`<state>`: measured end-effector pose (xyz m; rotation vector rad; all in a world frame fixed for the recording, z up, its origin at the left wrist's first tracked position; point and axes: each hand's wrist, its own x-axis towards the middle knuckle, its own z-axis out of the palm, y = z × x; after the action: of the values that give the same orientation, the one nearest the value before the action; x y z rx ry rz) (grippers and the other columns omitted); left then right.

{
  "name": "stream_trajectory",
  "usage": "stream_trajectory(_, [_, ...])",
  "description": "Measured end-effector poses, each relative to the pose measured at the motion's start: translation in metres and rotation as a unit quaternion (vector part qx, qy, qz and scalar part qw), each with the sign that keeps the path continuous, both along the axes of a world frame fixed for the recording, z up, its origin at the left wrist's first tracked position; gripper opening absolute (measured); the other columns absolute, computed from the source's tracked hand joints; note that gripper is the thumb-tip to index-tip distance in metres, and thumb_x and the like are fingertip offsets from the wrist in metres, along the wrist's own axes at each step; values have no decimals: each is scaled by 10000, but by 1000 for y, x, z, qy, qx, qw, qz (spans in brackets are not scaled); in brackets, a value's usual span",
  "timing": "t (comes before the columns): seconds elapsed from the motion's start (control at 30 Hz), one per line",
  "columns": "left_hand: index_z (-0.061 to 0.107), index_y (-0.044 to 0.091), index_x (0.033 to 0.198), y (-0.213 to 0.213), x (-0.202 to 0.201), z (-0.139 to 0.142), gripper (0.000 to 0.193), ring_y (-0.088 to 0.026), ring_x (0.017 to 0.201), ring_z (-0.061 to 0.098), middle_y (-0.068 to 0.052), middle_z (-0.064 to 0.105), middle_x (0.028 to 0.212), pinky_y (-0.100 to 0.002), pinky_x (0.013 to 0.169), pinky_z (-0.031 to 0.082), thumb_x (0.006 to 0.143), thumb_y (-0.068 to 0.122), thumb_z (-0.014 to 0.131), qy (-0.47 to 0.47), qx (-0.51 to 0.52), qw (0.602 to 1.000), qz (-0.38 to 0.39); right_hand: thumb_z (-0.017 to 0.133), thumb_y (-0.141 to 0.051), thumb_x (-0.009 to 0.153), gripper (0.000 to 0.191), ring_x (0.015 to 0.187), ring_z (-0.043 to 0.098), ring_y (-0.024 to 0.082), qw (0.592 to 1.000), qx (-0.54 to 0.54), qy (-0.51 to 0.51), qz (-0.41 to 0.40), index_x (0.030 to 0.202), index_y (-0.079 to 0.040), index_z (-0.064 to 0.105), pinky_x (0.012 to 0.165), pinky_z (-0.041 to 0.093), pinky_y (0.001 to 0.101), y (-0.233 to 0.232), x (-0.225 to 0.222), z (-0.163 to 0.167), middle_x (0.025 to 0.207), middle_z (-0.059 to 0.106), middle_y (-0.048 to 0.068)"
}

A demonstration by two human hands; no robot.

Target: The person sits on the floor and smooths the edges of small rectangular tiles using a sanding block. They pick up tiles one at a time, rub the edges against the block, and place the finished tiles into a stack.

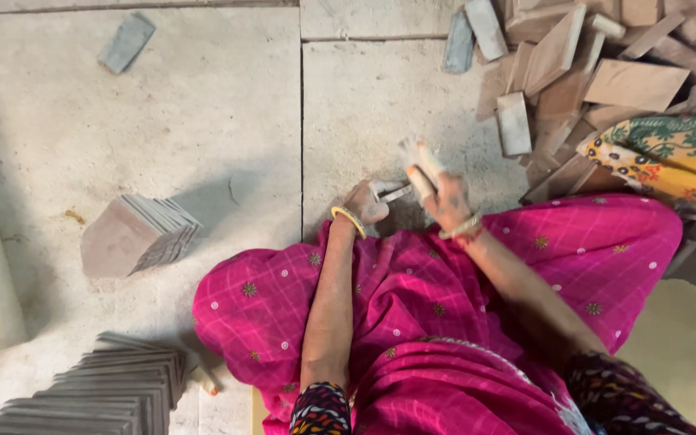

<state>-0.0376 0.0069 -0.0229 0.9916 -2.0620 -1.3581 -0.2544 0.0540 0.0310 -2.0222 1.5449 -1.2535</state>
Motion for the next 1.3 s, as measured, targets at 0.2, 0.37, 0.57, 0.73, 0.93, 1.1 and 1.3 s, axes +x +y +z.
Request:
stream_trajectory(0.2, [713, 244, 1287, 0, -6, 6, 630, -378, 949, 727, -217, 737, 1018, -412, 868, 568, 670, 183, 602, -167, 107, 980, 35, 691, -110, 944, 428, 502, 623, 257, 995, 58, 26, -71, 1346, 35, 667, 491, 468, 395, 4, 5, -18, 676, 665, 187])
stream_trajectory(0.37, [740, 194, 1222, -2, -8, -6, 541, -407, 1003, 702, -202, 742, 1103, -445, 910, 555, 688, 193, 651, -106, 4, 994, 11, 712, -197, 1039, 250, 504, 654, 238, 994, 75, 27, -75, 1215, -21, 690, 476, 489, 355, 8, 10, -22, 697, 694, 137])
stream_trajectory(0.57, [733, 121, 1177, -2, -7, -22, 480, -367, 931, 723, -185, 748, 1030, -424, 831, 580, 707, 175, 651, -135, 46, 990, 0, 712, -171, 1055, 363, 635, 613, 383, 994, -80, 54, -51, 1371, -14, 627, 610, 468, 448, 19, 17, -4, 826, 684, 220])
stream_trajectory(0.73, [751, 157, 1248, 3, 0, -3, 616, -351, 794, 701, -192, 722, 896, -395, 764, 564, 652, 103, 606, -88, 110, 990, -8, 672, -77, 1015, 437, 598, 539, 222, 990, 112, -75, -29, 1426, 58, 616, 592, 464, 380, 3, 10, 11, 766, 641, 176])
stream_trajectory(0.93, [741, 183, 1252, 1, 3, 14, 615, -312, 867, 719, -174, 761, 975, -372, 788, 566, 654, 120, 611, -68, 141, 987, 42, 638, -93, 1078, 397, 819, 671, 120, 988, 66, -132, -44, 1440, 63, 590, 700, 552, 289, 29, 13, 17, 1013, 757, 158])
stream_trajectory(1.1, [739, 196, 1248, 4, -1, 1, 607, -347, 937, 721, -169, 749, 1071, -392, 839, 570, 656, 132, 619, -122, 74, 990, 24, 712, -130, 1043, 392, 707, 717, 174, 997, 15, -21, -72, 1386, 40, 625, 609, 554, 310, 22, 21, 5, 910, 761, 168])
stream_trajectory(1.3, [758, 147, 1169, 4, 2, -14, 529, -375, 983, 715, -195, 745, 1067, -411, 872, 573, 646, 152, 678, -69, 71, 993, 59, 717, -60, 1085, 351, 647, 698, 211, 983, -127, 130, -10, 1387, 43, 570, 579, 533, 336, 15, 23, 3, 1117, 781, 275])
